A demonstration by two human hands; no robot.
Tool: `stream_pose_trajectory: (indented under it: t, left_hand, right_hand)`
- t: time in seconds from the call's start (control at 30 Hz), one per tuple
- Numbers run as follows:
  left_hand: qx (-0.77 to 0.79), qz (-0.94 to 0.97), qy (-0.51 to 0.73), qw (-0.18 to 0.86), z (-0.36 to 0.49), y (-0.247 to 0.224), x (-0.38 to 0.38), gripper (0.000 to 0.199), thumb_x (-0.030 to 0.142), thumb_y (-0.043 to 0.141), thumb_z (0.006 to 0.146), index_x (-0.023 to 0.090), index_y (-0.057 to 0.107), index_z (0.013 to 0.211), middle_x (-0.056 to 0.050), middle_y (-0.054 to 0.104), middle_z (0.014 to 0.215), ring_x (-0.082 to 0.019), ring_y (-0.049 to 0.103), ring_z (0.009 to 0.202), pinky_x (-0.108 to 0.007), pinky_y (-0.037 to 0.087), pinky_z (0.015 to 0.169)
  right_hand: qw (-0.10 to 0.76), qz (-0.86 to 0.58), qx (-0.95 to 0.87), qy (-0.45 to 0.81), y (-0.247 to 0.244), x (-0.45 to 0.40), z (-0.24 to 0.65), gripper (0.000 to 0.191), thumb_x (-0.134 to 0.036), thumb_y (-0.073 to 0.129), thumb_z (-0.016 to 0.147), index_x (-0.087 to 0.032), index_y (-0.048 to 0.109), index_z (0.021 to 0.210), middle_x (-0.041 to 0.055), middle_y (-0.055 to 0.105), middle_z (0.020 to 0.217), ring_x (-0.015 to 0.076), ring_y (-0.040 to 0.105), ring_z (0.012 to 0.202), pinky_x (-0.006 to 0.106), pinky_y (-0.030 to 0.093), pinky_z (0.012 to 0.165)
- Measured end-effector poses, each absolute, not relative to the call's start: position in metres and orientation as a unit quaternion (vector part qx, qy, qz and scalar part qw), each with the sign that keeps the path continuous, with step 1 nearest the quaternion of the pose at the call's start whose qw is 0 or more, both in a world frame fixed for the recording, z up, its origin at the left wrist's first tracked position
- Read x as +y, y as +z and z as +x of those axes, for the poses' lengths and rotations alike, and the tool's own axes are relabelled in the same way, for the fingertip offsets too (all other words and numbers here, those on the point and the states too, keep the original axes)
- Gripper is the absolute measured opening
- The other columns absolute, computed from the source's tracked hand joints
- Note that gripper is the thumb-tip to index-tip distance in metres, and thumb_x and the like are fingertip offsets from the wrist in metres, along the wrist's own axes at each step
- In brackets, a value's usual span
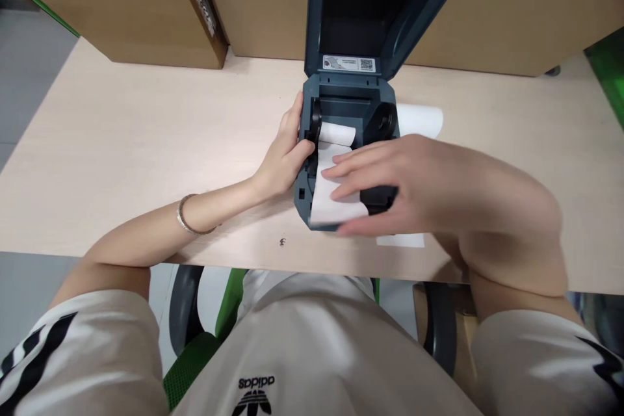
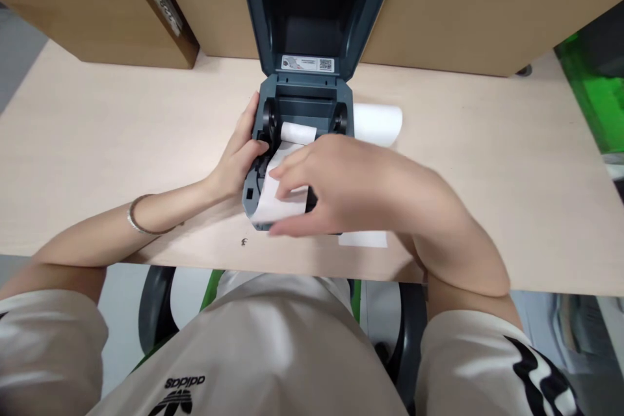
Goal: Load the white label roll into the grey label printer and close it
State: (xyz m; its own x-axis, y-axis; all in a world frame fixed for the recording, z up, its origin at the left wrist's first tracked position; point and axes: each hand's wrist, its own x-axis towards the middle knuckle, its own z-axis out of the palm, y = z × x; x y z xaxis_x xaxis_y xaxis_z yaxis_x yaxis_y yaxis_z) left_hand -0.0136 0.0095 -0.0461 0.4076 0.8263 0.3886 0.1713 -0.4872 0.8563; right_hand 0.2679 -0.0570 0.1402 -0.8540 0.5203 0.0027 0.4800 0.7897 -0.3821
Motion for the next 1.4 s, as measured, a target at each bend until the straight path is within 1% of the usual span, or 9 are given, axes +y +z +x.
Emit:
stream_pose_trajectory:
  t: [0.17,0.3,0.4,0.5,0.6,0.7,0.83,1.2,1.4]
  left_hand:
    - [0.329,0.753,0.428,0.376,-0.016,-0.044,0.012,0.093,0.072,0.060,0.113,0.039,0.026,0.193,0.001,0.026,0.209,-0.041,0.008,0.198,-0.056,0.008,0.165]
    - [0.329,0.754,0.424,0.378,-0.014,-0.043,0.012,0.093,0.070,0.060,0.112,0.039,0.025,0.193,0.001,0.026,0.209,-0.041,0.010,0.198,-0.057,0.010,0.164]
    - [0.328,0.753,0.428,0.376,-0.013,-0.043,0.013,0.091,0.065,0.060,0.112,0.040,0.026,0.193,0.003,0.026,0.209,-0.040,0.010,0.198,-0.057,0.010,0.164]
    - [0.335,0.750,0.428,0.378,-0.013,-0.043,0.012,0.092,0.062,0.061,0.112,0.039,0.026,0.193,0.003,0.025,0.209,-0.040,0.009,0.198,-0.057,0.009,0.165]
    - [0.346,0.746,0.425,0.378,-0.015,-0.043,0.012,0.092,0.061,0.062,0.111,0.038,0.027,0.193,0.002,0.026,0.209,-0.040,0.007,0.198,-0.058,0.007,0.165]
    - [0.346,0.744,0.423,0.383,-0.015,-0.043,0.012,0.093,0.061,0.063,0.111,0.037,0.027,0.193,0.000,0.027,0.208,-0.040,0.008,0.198,-0.057,0.007,0.165]
    - [0.343,0.742,0.420,0.392,-0.015,-0.043,0.013,0.095,0.062,0.064,0.110,0.035,0.027,0.193,-0.002,0.029,0.208,-0.039,0.009,0.198,-0.056,0.008,0.165]
    - [0.354,0.735,0.403,0.414,-0.014,-0.035,0.015,0.106,0.076,0.074,0.105,0.038,0.026,0.192,-0.003,0.024,0.209,-0.043,0.009,0.198,-0.060,0.010,0.164]
    - [0.355,0.738,0.403,0.409,-0.011,-0.026,0.012,0.105,0.070,0.078,0.103,0.039,0.030,0.191,-0.003,0.027,0.208,-0.044,0.013,0.197,-0.063,0.013,0.164]
  right_hand:
    - [0.084,-0.250,-0.964,0.031,0.135,-0.090,0.254,0.027,-0.010,0.057,0.119,-0.013,0.081,0.106,0.0132,0.085,0.127,0.0229,0.082,0.103,0.038,0.066,0.091]
    - [0.062,-0.210,-0.976,0.010,0.139,-0.110,0.256,0.021,-0.010,0.061,0.114,-0.017,0.070,0.096,0.0130,0.082,0.122,0.0214,0.078,0.099,0.036,0.065,0.088]
    - [0.030,-0.206,-0.977,-0.046,0.132,-0.119,0.246,0.011,-0.008,0.064,0.105,-0.016,0.071,0.103,0.0148,0.080,0.117,0.0236,0.076,0.097,0.036,0.062,0.083]
    - [0.082,-0.270,-0.955,-0.095,0.120,-0.124,0.230,0.018,-0.012,0.065,0.097,-0.011,0.075,0.112,0.0135,0.076,0.108,0.0250,0.073,0.092,0.038,0.061,0.080]
    - [0.127,-0.311,-0.936,-0.107,0.110,-0.128,0.222,0.039,-0.018,0.070,0.095,-0.003,0.081,0.128,0.0129,0.076,0.106,0.0264,0.072,0.095,0.040,0.061,0.082]
    - [0.117,-0.325,-0.932,-0.107,0.102,-0.134,0.224,0.063,-0.030,0.083,0.097,0.004,0.077,0.149,0.0215,0.081,0.139,0.0341,0.078,0.124,0.045,0.066,0.105]
    - [0.103,-0.338,-0.927,-0.125,0.088,-0.141,0.230,0.088,-0.055,0.086,0.104,0.009,0.069,0.162,0.0300,0.064,0.174,0.0460,0.067,0.159,0.054,0.060,0.130]
    - [0.070,-0.332,-0.936,-0.095,0.080,-0.141,0.244,0.086,-0.050,0.072,0.113,0.010,0.062,0.173,0.0310,0.059,0.179,0.0403,0.063,0.169,0.051,0.058,0.140]
    - [0.040,-0.359,-0.930,-0.072,0.085,-0.147,0.244,0.089,-0.049,0.081,0.107,0.004,0.063,0.176,0.0328,0.049,0.186,0.0511,0.058,0.170,0.060,0.058,0.137]
